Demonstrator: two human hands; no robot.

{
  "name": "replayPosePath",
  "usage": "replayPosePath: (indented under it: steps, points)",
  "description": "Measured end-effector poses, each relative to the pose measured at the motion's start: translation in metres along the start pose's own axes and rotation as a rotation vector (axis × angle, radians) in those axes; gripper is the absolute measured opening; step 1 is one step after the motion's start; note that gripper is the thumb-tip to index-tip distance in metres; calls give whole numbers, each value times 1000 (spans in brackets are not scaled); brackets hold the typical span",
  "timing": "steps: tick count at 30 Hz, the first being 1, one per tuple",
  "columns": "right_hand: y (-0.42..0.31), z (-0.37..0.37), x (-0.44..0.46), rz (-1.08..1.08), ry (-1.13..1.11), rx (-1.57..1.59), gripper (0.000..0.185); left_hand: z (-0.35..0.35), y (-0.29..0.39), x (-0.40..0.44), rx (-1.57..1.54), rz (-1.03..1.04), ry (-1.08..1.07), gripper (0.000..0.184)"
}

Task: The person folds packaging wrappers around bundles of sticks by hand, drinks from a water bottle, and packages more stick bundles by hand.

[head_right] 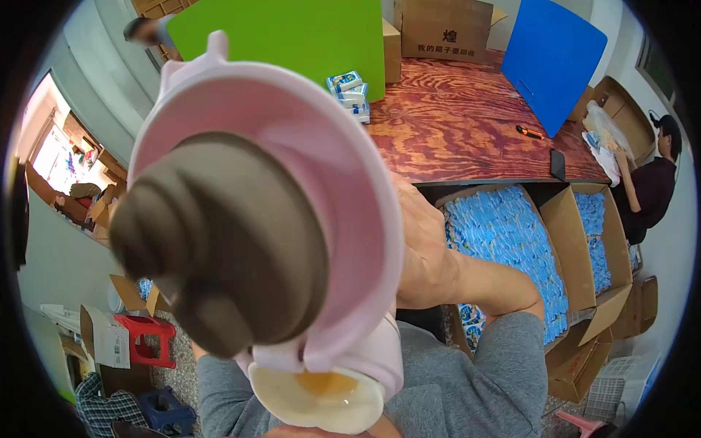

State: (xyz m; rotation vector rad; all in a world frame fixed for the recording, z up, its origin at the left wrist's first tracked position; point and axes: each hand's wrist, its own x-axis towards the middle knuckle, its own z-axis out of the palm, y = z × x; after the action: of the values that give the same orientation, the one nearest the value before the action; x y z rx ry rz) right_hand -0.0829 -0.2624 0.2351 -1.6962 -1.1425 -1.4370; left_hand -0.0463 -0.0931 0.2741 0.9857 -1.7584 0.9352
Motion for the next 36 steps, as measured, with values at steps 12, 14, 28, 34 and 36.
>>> replayPosePath:
  steps: [12,14,28,34,36]
  points:
    - [21,-14,19,-270,-80,-110,32,-16,36,22,-40,-446,-201,64]
    - [19,-17,27,-265,-97,-139,32,-11,23,12,13,-264,-151,56]
    - [19,-14,74,-318,-43,-58,43,-25,2,26,113,57,-153,37]
    - [24,-4,78,-380,34,-116,47,-29,0,34,121,97,-125,38]
    - [24,-4,81,-388,18,-111,49,-30,3,37,134,82,-133,37]
